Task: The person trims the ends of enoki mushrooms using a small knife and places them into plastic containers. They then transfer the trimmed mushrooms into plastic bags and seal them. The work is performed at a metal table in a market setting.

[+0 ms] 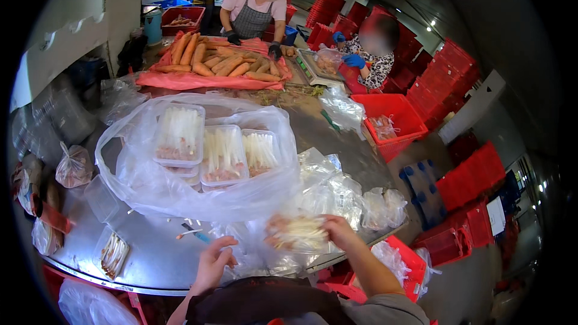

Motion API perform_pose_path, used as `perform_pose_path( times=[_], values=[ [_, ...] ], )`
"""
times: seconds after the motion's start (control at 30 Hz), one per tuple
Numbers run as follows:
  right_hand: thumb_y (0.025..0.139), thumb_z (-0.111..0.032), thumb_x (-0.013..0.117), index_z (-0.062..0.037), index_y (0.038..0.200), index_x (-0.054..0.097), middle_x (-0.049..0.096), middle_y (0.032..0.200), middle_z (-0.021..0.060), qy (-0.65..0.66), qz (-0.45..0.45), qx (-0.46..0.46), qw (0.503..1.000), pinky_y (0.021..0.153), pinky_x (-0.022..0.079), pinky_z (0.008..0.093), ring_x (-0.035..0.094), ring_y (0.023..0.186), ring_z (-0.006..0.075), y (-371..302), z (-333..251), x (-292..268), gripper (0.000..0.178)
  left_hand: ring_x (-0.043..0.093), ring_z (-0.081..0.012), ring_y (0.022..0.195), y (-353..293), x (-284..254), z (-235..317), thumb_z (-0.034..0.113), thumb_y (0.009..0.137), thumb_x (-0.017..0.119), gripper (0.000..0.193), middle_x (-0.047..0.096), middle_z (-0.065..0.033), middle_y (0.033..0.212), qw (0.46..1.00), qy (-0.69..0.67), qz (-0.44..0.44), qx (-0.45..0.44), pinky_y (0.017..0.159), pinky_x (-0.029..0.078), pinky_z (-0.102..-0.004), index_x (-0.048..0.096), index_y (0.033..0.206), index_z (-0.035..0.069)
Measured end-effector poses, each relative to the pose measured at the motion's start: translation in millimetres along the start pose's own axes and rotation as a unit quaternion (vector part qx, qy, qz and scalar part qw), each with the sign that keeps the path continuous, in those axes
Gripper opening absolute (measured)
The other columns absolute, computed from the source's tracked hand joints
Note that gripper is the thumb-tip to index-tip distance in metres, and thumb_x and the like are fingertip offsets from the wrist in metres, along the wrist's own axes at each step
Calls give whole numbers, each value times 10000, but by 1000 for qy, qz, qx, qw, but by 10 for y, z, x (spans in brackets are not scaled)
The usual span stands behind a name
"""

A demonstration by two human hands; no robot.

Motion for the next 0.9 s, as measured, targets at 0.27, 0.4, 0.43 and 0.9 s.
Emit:
perform_pose_path(
  times=[0.27,0.4,0.43,0.9],
  values=[
    [809,-46,534,-69,706,496,464,589,26,160,186,-183,952,442,436,288,473,485,149,125,-969,-1347,113,603,-205,824,424,655,-181,102,837,605,193,633,-91,993,948,270,-137,94,757,485,-309,641,1019,51],
    [832,-61,535,-50,809,540,514,647,37,191,251,-227,922,469,485,279,531,535,153,580,-1212,-1872,27,526,-328,1020,769,1238,-245,94,769,648,214,623,-106,1000,868,381,-163,274,917,412,-431,641,979,56],
    [835,-64,536,-46,830,548,524,657,39,211,270,-224,912,477,495,276,545,547,154,699,-1271,-1915,22,519,-330,1035,871,1326,-313,97,763,653,218,613,-108,1019,851,408,-154,294,913,416,-431,643,977,58],
    [836,-58,523,-11,942,532,576,731,87,263,204,-196,922,494,523,284,601,580,187,2323,-1694,-2731,116,424,-362,1179,1901,984,-2216,180,715,669,388,485,-170,1210,692,678,10,246,991,354,-469,597,1077,60]
  ],
)
Point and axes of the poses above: each hand's wrist, its own y-axis towards the middle knuckle, its own x-axis out of the palm, z = x × y, the point moved 4 cm from there along y, towards the middle knuckle
